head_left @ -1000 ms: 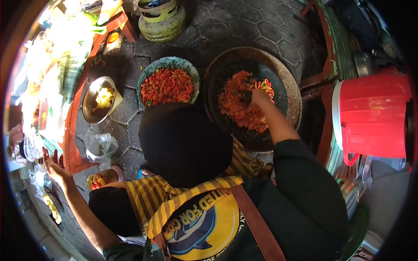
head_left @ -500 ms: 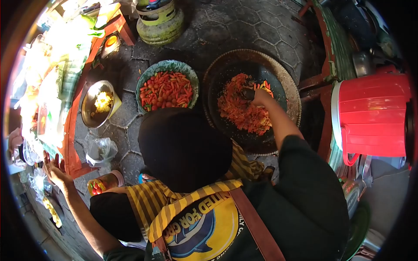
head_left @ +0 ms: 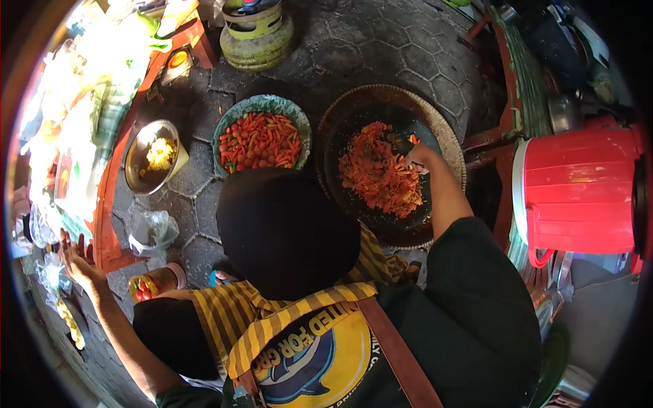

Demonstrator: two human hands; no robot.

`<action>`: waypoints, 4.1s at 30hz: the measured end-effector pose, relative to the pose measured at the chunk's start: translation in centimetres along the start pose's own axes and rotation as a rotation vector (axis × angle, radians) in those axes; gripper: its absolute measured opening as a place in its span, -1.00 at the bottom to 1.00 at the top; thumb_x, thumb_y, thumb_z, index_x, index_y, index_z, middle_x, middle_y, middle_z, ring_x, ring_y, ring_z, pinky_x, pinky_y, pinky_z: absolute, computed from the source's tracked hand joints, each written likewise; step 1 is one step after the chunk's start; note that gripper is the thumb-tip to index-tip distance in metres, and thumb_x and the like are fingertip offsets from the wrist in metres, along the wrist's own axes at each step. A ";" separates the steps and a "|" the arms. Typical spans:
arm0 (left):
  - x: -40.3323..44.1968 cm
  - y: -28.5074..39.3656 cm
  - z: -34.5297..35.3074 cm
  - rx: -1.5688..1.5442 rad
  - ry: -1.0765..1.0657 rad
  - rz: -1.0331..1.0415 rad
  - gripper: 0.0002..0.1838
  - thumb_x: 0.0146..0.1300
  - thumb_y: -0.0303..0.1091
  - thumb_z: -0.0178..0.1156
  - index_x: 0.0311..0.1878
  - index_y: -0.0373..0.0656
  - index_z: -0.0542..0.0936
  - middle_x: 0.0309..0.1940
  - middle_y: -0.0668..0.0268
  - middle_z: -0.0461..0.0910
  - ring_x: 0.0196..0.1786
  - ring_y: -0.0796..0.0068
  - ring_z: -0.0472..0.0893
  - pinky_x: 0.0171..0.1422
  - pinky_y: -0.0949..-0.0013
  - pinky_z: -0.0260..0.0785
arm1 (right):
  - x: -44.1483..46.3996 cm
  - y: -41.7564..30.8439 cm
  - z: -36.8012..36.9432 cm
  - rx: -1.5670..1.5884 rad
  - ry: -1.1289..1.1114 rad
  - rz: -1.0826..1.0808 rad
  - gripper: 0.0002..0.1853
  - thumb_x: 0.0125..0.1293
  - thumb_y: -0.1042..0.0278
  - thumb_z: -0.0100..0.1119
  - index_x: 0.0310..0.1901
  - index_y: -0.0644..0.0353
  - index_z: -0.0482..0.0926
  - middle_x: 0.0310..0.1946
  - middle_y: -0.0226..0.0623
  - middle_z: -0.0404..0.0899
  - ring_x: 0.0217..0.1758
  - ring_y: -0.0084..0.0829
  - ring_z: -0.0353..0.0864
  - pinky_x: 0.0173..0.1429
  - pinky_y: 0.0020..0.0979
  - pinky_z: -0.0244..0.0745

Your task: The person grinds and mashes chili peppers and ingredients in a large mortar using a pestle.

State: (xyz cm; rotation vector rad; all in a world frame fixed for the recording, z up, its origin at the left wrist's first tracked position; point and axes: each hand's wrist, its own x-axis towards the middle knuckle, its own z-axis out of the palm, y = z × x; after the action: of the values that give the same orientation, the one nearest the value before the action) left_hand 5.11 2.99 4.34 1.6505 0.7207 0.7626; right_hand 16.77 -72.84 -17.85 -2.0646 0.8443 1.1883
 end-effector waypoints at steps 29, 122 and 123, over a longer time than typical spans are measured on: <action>-0.9 0.3 0.7 -0.001 -0.024 -0.029 -0.48 0.22 -0.37 -0.12 0.29 0.03 0.34 0.30 0.35 0.26 0.10 0.40 0.45 0.05 0.39 0.27 | -5.7 -2.0 0.9 -0.382 0.265 -0.162 -0.77 -0.13 0.43 0.34 -0.42 0.36 0.57 -0.35 0.06 0.61 -0.23 -0.08 0.64 -0.20 -0.18 0.53; 1.1 -2.3 -0.4 -0.192 -0.045 -0.174 -0.53 0.25 -0.39 -0.08 0.26 0.08 0.38 0.22 0.55 0.32 0.01 0.55 0.41 -0.03 0.50 0.24 | 0.1 -0.3 9.1 -0.507 0.645 -0.217 -0.59 0.00 0.40 0.22 -0.05 0.32 0.49 -0.19 -0.02 0.61 -0.12 -0.14 0.62 -0.11 -0.19 0.52; 1.2 -2.0 0.2 -0.175 -0.054 -0.156 -0.53 0.25 -0.39 -0.09 0.26 0.08 0.38 0.22 0.55 0.33 0.00 0.55 0.42 -0.03 0.50 0.23 | 0.3 -0.9 6.8 -0.515 0.534 -0.297 -0.63 0.02 0.40 0.18 -0.09 0.34 0.51 -0.20 -0.02 0.61 -0.12 -0.15 0.63 -0.11 -0.21 0.52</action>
State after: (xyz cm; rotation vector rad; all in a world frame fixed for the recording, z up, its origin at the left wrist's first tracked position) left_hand 5.87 4.16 2.51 1.4344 0.7147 0.6482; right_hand 14.10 -67.23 -20.80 -2.8835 0.4439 0.7437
